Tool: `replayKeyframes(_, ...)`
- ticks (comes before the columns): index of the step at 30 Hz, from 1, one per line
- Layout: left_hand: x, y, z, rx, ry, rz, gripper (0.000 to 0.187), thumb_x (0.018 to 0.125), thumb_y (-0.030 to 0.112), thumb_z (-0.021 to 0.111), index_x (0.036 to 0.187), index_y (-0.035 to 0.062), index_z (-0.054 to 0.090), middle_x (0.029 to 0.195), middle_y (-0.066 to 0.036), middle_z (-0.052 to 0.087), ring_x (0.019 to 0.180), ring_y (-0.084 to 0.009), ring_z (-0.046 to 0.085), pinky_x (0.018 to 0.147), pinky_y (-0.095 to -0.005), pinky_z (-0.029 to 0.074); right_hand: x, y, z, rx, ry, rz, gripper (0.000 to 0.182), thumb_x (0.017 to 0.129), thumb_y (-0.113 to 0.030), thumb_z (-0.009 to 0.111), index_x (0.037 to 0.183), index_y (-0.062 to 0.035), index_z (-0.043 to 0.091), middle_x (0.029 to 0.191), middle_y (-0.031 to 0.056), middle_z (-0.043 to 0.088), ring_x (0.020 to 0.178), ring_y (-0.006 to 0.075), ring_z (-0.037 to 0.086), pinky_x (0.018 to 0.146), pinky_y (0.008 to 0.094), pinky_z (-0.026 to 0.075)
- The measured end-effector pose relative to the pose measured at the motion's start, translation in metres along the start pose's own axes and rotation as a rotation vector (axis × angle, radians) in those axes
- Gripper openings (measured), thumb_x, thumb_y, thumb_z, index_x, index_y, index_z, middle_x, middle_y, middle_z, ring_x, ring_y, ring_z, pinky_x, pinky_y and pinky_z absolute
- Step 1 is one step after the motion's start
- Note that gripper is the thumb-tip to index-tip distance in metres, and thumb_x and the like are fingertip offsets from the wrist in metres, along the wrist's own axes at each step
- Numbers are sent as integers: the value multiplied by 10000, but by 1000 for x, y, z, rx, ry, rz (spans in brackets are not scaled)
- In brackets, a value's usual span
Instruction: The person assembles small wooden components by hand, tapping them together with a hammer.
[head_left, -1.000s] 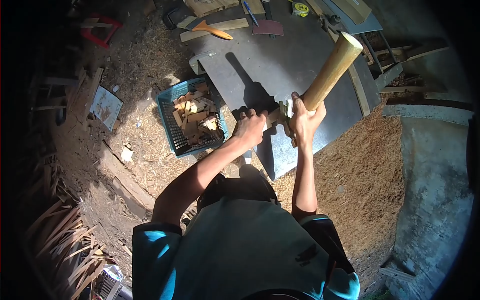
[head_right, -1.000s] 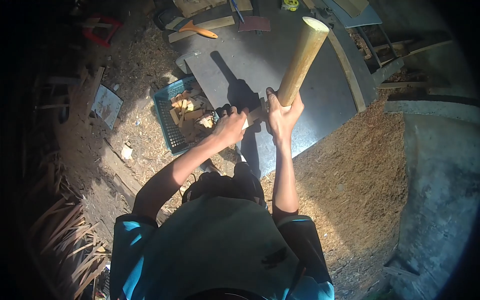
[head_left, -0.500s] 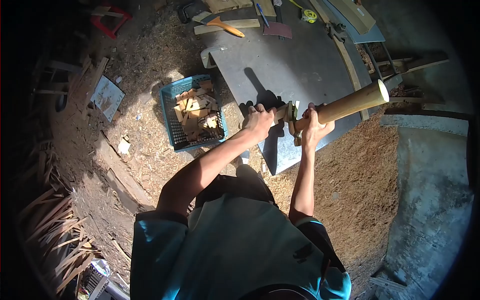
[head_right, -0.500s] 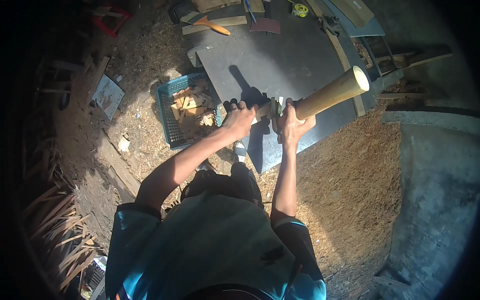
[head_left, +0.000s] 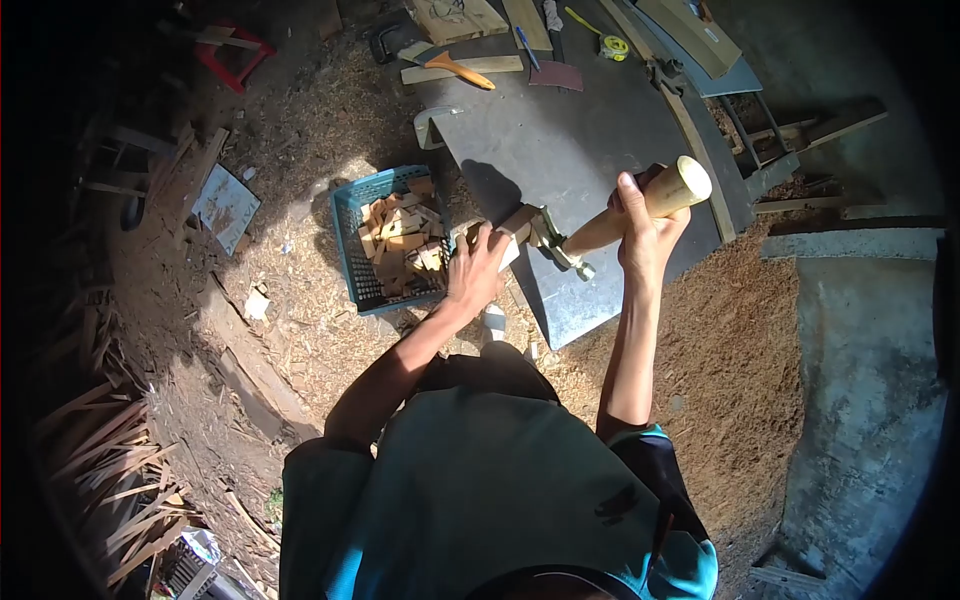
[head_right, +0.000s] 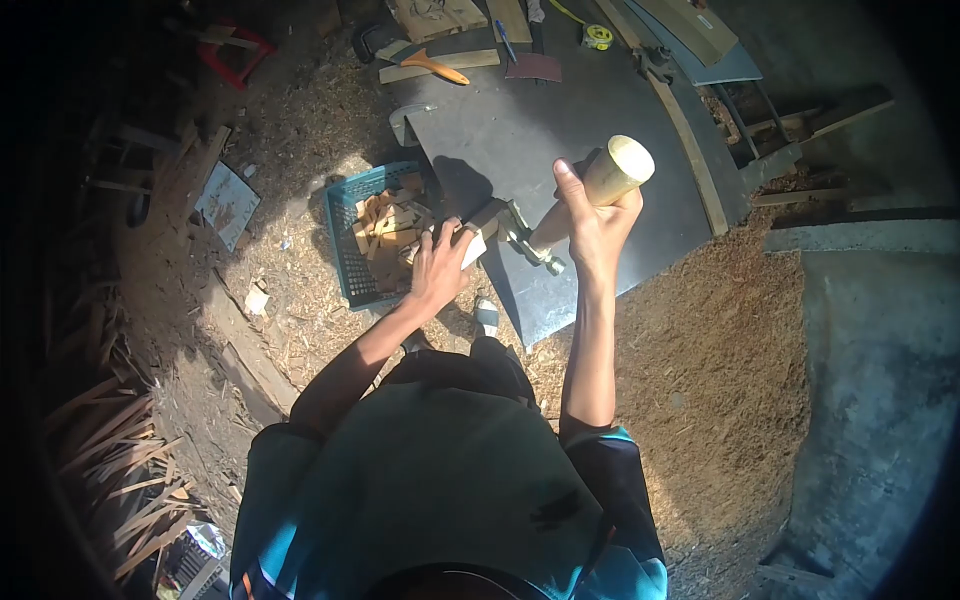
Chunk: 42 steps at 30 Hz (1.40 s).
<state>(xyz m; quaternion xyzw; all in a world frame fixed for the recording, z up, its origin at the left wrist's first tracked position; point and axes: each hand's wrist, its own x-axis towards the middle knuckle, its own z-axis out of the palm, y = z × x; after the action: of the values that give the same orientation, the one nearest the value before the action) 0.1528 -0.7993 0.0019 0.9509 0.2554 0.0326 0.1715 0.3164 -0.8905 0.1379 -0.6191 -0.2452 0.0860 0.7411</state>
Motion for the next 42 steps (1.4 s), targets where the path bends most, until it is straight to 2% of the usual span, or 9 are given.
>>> replayKeyframes(6, -10, 0, 12, -38, -49, -54, 624, 665, 77, 678, 1219, 171, 406, 1321, -164, 332, 1071, -517, 405, 627, -457, 553, -5, 7, -7, 220, 195, -17, 203, 756, -29, 664, 825, -22, 473, 662, 39, 484, 526, 127, 474, 511, 273, 415)
replayKeyframes(11, 2, 4, 0, -102, -263, -273, 813, 636, 122, 719, 1316, 159, 276, 1197, -256, 458, 806, -379, 618, 684, -441, 545, -28, 17, -20, 368, 221, -65, 261, 745, -12, 658, 903, -60, 456, 706, 27, 460, 582, 131, 456, 564, 293, 412)
replayKeyframes(15, 2, 4, -3, -91, -153, -223, 943, 604, 61, 711, 1384, 128, 185, 1189, -220, 462, 825, -386, 607, 701, -427, 546, -46, 23, -45, 425, -125, -36, 263, 774, -129, 661, 858, -102, 413, 675, 9, 394, 589, 122, 367, 641, 331, 366)
replayKeyframes(19, 6, 3, -8, -79, -186, -189, 839, 583, 55, 675, 1327, 76, 289, 1100, -147, 507, 860, -360, 594, 748, -437, 507, -51, 20, -78, 313, -474, 48, 321, 703, -249, 738, 691, -49, 487, 700, 59, 541, 652, 176, 522, 606, 313, 418)
replayKeyframes(23, 8, -5, -2, -40, -181, -149, 844, 571, 47, 681, 1326, 68, 303, 1220, -168, 458, 782, -346, 623, 719, -421, 532, -44, -23, -81, 244, -847, -21, 449, 614, -351, 792, 844, -30, 578, 811, 118, 614, 798, 255, 589, 760, 388, 449)
replayKeyframes(28, 4, -9, 4, -50, -180, -104, 796, 598, 76, 647, 1324, 96, 322, 1183, -200, 491, 831, -365, 607, 724, -430, 520, -50, -47, -73, 319, -726, 50, 292, 733, -222, 668, 604, -28, 492, 576, 60, 516, 535, 189, 491, 572, 326, 419)
replayKeyframes(40, 0, -28, 2, -68, -57, 60, 817, 569, 95, 641, 1322, 62, 324, 1180, -261, 487, 956, -390, 563, 840, -407, 484, -88, -41, -64, 283, -508, -147, 281, 765, -169, 604, 583, 11, 487, 553, 73, 502, 501, 178, 478, 496, 289, 386)
replayKeyframes(41, -3, -29, -1, -249, -21, 50, 574, 602, 37, 579, 1164, -34, 480, 1063, -264, 559, 993, -353, 561, 817, -370, 474, -90, -39, -71, 257, -531, -193, 290, 769, -181, 609, 585, 9, 492, 541, 74, 495, 495, 171, 468, 481, 286, 373)
replayKeyframes(42, 5, -35, -4, -801, -389, -329, 432, 585, 37, 605, 1005, -53, 562, 907, -208, 621, 860, -287, 613, 740, -328, 478, -96, -43, -78, 282, -481, -249, 384, 828, -269, 573, 556, -36, 435, 475, 45, 447, 432, 173, 422, 457, 319, 360)
